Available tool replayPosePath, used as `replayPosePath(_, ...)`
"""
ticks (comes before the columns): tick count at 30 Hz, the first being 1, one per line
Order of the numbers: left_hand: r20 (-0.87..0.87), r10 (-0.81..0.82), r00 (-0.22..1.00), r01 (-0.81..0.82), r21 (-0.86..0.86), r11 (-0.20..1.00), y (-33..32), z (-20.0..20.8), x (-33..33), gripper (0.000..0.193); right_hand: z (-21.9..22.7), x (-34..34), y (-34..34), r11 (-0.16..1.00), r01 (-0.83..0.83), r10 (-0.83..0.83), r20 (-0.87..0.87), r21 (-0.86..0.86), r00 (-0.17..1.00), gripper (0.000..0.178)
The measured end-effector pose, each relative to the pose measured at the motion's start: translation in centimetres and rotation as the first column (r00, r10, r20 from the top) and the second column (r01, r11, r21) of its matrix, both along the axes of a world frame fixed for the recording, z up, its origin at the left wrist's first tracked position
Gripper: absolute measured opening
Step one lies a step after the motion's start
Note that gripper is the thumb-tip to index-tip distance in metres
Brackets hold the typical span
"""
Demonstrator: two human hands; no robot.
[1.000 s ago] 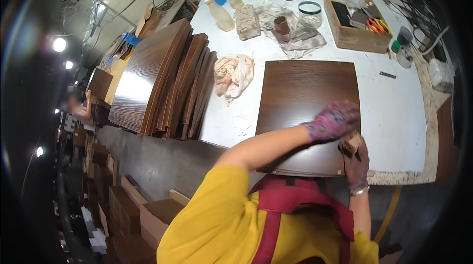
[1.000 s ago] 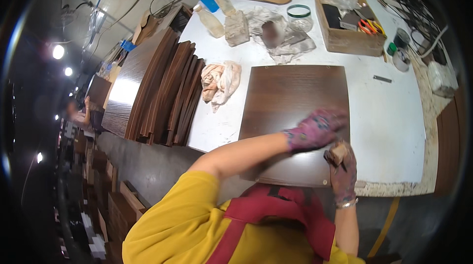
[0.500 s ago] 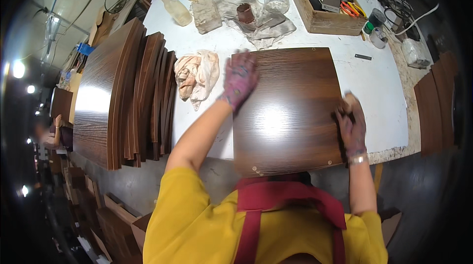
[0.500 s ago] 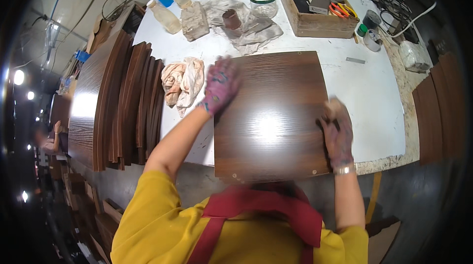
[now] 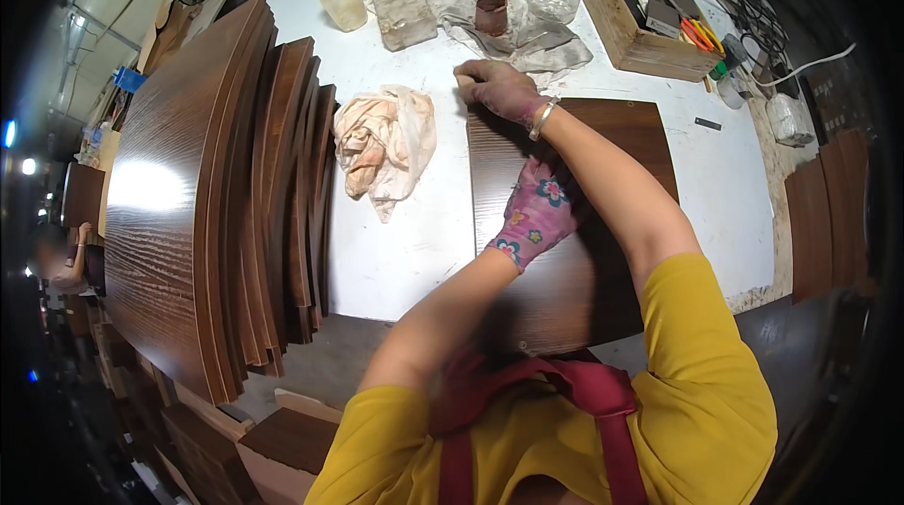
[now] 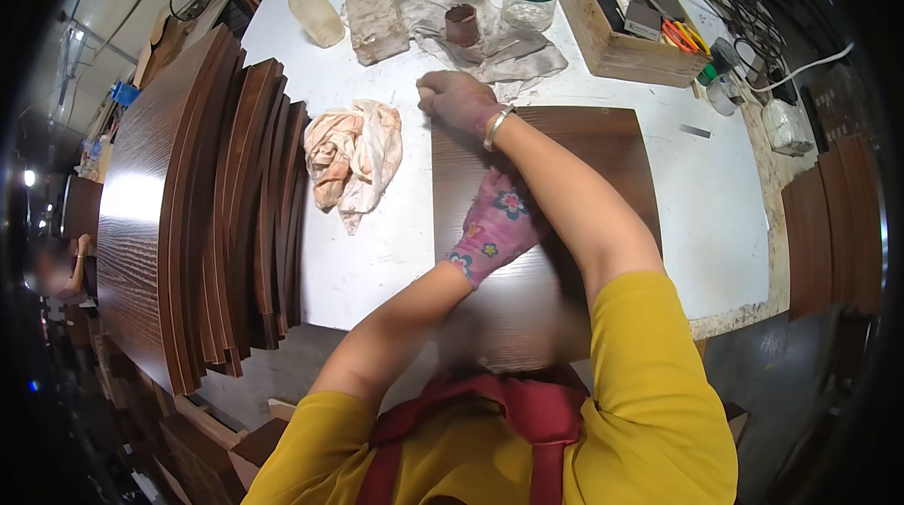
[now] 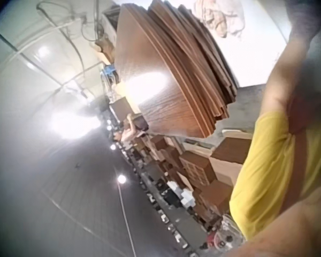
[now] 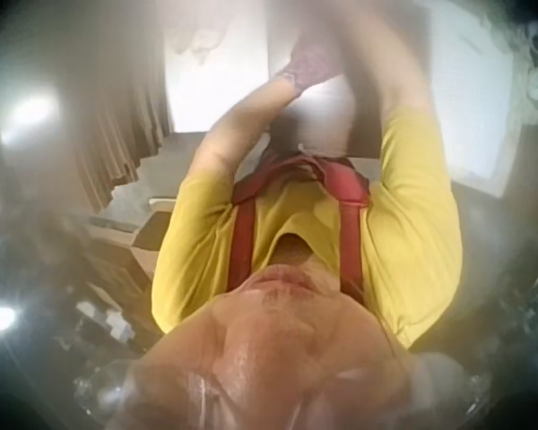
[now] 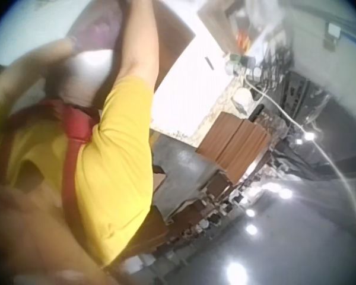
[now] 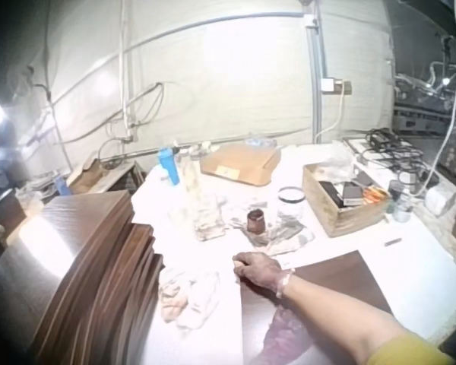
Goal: The person sands a stack of dark wood panels on a workbench using a sanding block. They repeatedly flip each panel and sand both sides, then place the finished panel onto a growing stack. The person wears pink gloves and a yellow shirt with a red apron.
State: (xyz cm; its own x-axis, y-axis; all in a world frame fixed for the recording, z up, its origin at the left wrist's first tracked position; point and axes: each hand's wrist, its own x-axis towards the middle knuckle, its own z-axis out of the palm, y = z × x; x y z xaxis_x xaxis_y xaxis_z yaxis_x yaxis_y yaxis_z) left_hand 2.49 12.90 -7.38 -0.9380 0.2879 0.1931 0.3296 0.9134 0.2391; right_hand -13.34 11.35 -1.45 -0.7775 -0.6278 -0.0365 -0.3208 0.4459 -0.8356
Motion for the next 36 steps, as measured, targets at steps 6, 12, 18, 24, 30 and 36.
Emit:
replayPosePath(6, 0.149, -0.044, 0.988, 0.060, -0.105, 0.993, -0.4, 1.6, 0.1, 0.059, -1.4, -2.8, 1.1, 0.974, -0.049, 0.058, -0.036, 0.219, 0.998, 0.044)
replayPosePath(12, 0.156, 0.048, 0.987, -0.059, 0.068, 0.996, 0.2, -0.1, -0.1, 0.063, -0.8, 0.1, 0.3, 0.997, 0.010, -0.008, 0.026, -0.075, 1.000, 0.021)
replayPosePath(18, 0.061, 0.009, 0.998, -0.006, -0.045, 0.999, -0.2, 1.6, 0.2, 0.060, -1.8, -2.9, 6.6, 0.993, 0.038, -0.033, -0.045, 0.108, 0.998, 0.029)
replayPosePath(24, 0.058, 0.017, 0.998, -0.015, -0.028, 0.999, 0.5, 2.2, 0.1, 0.057, -3.0, -6.0, 16.9, 0.984, 0.137, -0.135, -0.025, 0.114, 0.991, 0.031)
replayPosePath(30, 0.059, 0.014, 0.998, -0.008, -0.093, 0.996, 0.8, 3.0, 0.0, 0.058, -4.2, -8.4, 25.9, 0.963, 0.262, -0.261, -0.028, 0.067, 0.965, 0.033)
replayPosePath(36, 0.064, 0.025, 0.998, -0.018, -0.116, 0.993, 1.2, 3.5, -0.1, 0.057, -3.2, -7.7, 33.0, 0.893, 0.448, -0.450, -0.101, -0.042, 0.888, 0.033)
